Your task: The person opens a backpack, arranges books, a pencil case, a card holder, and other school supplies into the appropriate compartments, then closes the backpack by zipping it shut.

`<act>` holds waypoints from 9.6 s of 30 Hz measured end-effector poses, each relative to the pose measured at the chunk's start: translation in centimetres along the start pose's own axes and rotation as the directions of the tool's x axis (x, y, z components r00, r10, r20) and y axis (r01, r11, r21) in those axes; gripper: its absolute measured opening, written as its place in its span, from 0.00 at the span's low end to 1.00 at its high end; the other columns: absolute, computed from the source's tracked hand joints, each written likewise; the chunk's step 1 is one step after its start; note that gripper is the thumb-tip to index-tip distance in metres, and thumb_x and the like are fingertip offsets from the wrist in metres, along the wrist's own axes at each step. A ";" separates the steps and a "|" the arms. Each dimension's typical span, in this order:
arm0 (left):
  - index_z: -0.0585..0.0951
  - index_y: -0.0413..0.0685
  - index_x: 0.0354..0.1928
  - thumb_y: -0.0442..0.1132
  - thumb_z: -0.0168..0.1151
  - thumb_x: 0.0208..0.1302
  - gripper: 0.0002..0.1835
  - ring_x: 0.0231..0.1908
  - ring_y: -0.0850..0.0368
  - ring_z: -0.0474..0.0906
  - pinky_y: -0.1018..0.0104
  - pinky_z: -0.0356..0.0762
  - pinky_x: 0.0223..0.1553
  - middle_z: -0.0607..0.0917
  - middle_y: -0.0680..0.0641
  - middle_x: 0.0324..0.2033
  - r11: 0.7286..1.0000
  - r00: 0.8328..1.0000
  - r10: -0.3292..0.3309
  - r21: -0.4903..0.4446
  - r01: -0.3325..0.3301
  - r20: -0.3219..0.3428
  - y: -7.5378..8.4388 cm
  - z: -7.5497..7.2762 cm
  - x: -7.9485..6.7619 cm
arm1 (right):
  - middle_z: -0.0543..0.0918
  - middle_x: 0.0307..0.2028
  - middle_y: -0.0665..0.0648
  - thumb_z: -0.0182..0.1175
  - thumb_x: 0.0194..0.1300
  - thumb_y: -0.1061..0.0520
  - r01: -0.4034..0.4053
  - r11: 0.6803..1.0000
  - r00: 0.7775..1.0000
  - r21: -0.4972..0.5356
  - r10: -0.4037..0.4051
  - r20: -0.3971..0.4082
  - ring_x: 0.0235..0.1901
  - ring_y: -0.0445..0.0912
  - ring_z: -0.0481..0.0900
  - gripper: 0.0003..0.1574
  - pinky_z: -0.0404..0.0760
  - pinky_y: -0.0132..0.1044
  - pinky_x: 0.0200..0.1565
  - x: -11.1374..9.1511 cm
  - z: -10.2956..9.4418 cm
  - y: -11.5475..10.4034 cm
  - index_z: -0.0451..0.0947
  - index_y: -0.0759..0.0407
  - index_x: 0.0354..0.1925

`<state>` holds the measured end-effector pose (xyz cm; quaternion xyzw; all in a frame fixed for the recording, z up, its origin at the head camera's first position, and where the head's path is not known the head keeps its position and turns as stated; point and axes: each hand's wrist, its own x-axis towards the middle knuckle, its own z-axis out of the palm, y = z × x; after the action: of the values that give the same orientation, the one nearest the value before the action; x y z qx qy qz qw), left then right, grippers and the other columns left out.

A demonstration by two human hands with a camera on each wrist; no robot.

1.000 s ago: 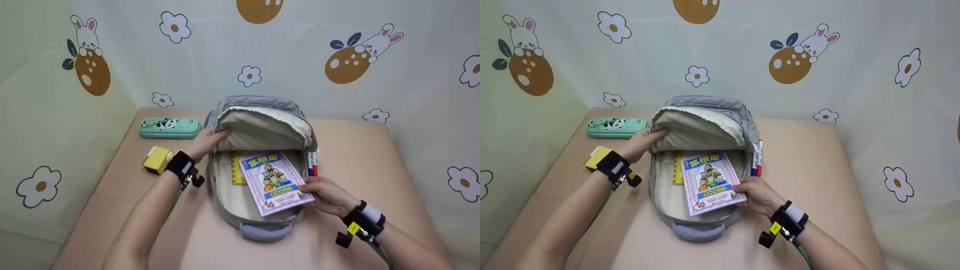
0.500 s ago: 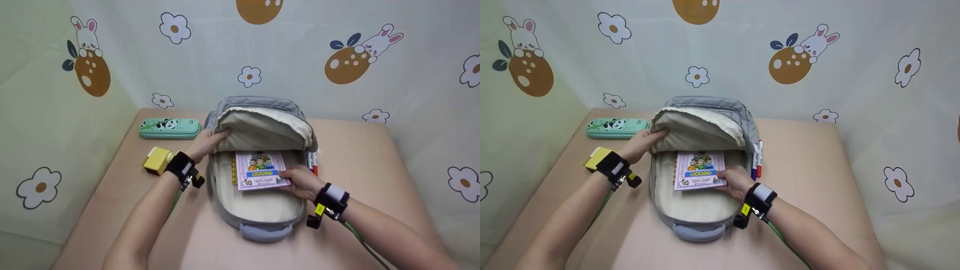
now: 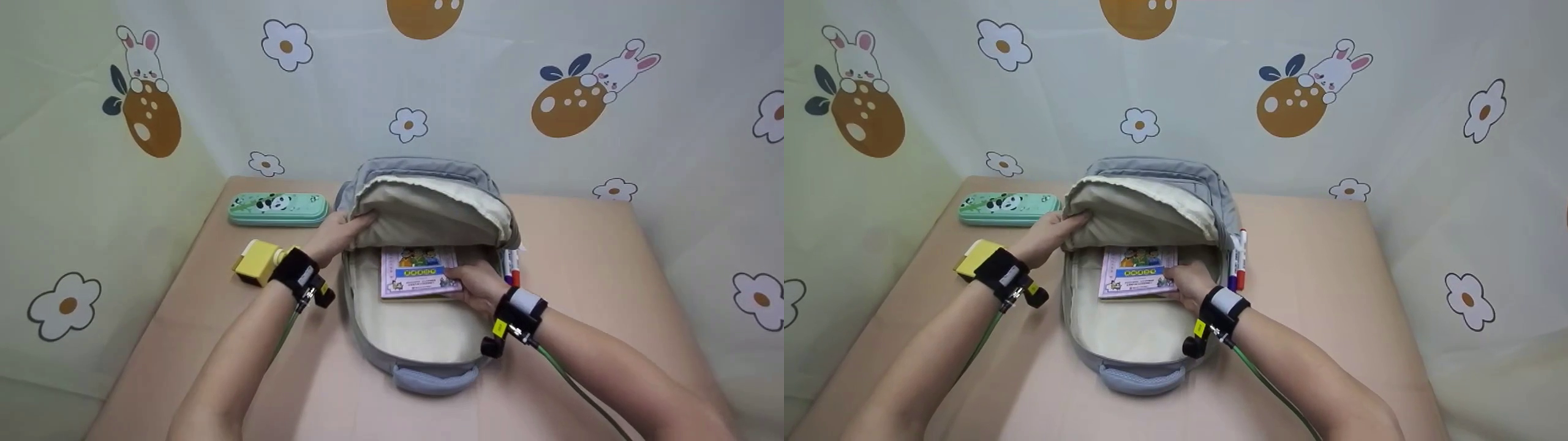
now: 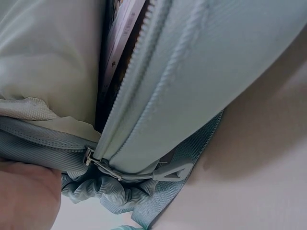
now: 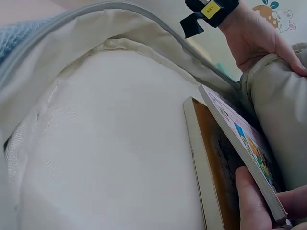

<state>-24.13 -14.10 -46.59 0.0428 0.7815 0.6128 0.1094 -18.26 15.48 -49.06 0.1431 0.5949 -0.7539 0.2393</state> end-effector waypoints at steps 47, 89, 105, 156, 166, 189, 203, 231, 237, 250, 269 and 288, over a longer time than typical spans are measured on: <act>0.78 0.49 0.29 0.58 0.65 0.68 0.20 0.32 0.58 0.74 0.67 0.71 0.36 0.78 0.54 0.26 1.000 1.000 0.014 0.006 -0.014 -0.001 -0.4 0.0 -0.6 | 0.78 0.63 0.57 0.66 0.71 0.59 0.641 0.388 0.660 -0.662 -0.719 0.218 0.64 0.51 0.73 0.28 0.68 0.46 0.68 -5.5 -8.2 -5.6 0.75 0.60 0.67; 0.72 0.58 0.73 0.38 0.67 0.67 0.33 0.71 0.49 0.66 0.53 0.65 0.69 0.68 0.47 0.74 0.126 0.541 0.476 0.556 -0.822 0.693 -3.7 4.8 -11.5 | 0.86 0.51 0.56 0.66 0.44 0.84 0.738 -0.158 0.291 -0.656 -0.803 0.520 0.55 0.54 0.84 0.28 0.71 0.28 0.62 -6.3 -10.2 5.2 0.77 0.59 0.38; 0.78 0.66 0.68 0.54 0.50 0.78 0.21 0.75 0.51 0.60 0.51 0.61 0.71 0.66 0.52 0.75 0.271 0.643 0.310 0.583 -0.766 0.701 -4.3 5.0 -12.0 | 0.86 0.50 0.53 0.63 0.47 0.76 0.690 -0.211 0.438 -0.693 -0.640 0.631 0.56 0.51 0.83 0.22 0.78 0.35 0.57 -6.3 -10.3 5.1 0.78 0.55 0.39; 0.82 0.44 0.46 0.33 0.63 0.66 0.08 0.44 0.44 0.82 0.48 0.78 0.49 0.86 0.44 0.42 0.698 0.986 0.135 0.715 -0.029 -0.093 -5.7 -1.7 -4.0 | 0.77 0.62 0.64 0.66 0.68 0.46 0.685 -0.372 0.623 -0.626 -0.145 0.768 0.64 0.58 0.73 0.33 0.68 0.50 0.68 0.2 7.0 -4.3 0.76 0.63 0.64; 0.83 0.45 0.45 0.38 0.65 0.66 0.08 0.39 0.46 0.82 0.49 0.78 0.43 0.86 0.45 0.37 0.651 0.975 0.194 0.757 -0.049 -0.104 -6.1 -1.5 -3.8 | 0.61 0.76 0.64 0.68 0.62 0.42 0.638 -0.332 0.730 -0.695 -0.028 0.683 0.76 0.59 0.54 0.53 0.57 0.47 0.74 4.0 10.8 -3.5 0.60 0.62 0.76; 0.90 0.49 0.48 0.39 0.65 0.70 0.09 0.45 0.51 0.83 0.54 0.78 0.50 0.87 0.49 0.42 0.709 0.957 0.285 0.685 -0.165 -0.064 -6.5 -2.0 -4.0 | 0.56 0.78 0.64 0.67 0.64 0.36 0.619 -0.336 0.760 -0.710 0.029 0.649 0.78 0.60 0.48 0.51 0.54 0.47 0.75 4.7 11.3 -3.0 0.64 0.56 0.76; 0.89 0.54 0.45 0.40 0.65 0.71 0.07 0.40 0.54 0.82 0.55 0.79 0.45 0.85 0.53 0.38 0.630 0.966 0.259 0.762 -0.152 -0.022 -6.2 -2.6 -5.4 | 0.54 0.79 0.63 0.67 0.64 0.36 0.613 -0.334 0.767 -0.716 0.033 0.641 0.78 0.60 0.47 0.51 0.53 0.47 0.75 4.6 11.0 -3.0 0.63 0.55 0.77; 0.88 0.52 0.39 0.37 0.68 0.64 0.03 0.40 0.56 0.83 0.54 0.80 0.48 0.87 0.55 0.35 0.711 0.974 0.200 0.667 -0.222 0.111 -6.5 -2.2 -8.1 | 0.55 0.78 0.64 0.65 0.66 0.36 0.627 -0.333 0.751 -0.704 0.017 0.660 0.78 0.60 0.48 0.50 0.52 0.46 0.75 4.4 10.8 -3.0 0.64 0.56 0.76; 0.88 0.55 0.39 0.40 0.69 0.66 0.03 0.43 0.56 0.84 0.55 0.79 0.51 0.88 0.56 0.37 0.701 0.976 0.201 0.685 -0.199 0.079 -6.7 -2.3 -8.0 | 0.54 0.78 0.65 0.63 0.65 0.34 0.630 -0.316 0.751 -0.710 0.014 0.660 0.78 0.60 0.48 0.52 0.51 0.47 0.75 2.5 10.3 -3.1 0.61 0.57 0.77; 0.88 0.56 0.36 0.39 0.68 0.65 0.03 0.42 0.56 0.84 0.54 0.78 0.50 0.87 0.56 0.35 0.715 0.984 0.176 0.684 -0.144 0.023 -6.5 -2.0 -8.3 | 0.56 0.78 0.62 0.67 0.64 0.41 0.631 -0.400 0.752 -0.665 0.106 0.650 0.77 0.59 0.52 0.51 0.60 0.50 0.72 -3.2 8.0 -0.5 0.61 0.55 0.77; 0.87 0.55 0.35 0.40 0.69 0.67 0.02 0.37 0.59 0.82 0.54 0.80 0.46 0.85 0.60 0.32 0.674 0.982 0.099 0.716 -0.183 0.159 -4.9 -2.6 -12.0 | 0.59 0.77 0.64 0.67 0.64 0.59 0.671 -0.395 0.710 -0.628 0.098 0.697 0.75 0.63 0.56 0.46 0.62 0.52 0.71 -2.6 7.3 -0.2 0.63 0.55 0.77; 0.87 0.57 0.34 0.40 0.71 0.64 0.02 0.34 0.63 0.79 0.58 0.79 0.42 0.84 0.62 0.30 0.718 0.980 0.089 0.670 -0.187 0.178 -4.7 -1.4 -13.2 | 0.74 0.68 0.63 0.60 0.73 0.41 0.680 -0.333 0.706 -0.653 0.058 0.706 0.68 0.58 0.70 0.35 0.68 0.52 0.68 -5.9 4.8 -2.0 0.73 0.58 0.70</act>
<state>-11.24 -19.22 -49.29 0.1789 0.9375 0.2843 0.0916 -14.01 12.33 -43.30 -0.4665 0.8695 -0.0481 0.1548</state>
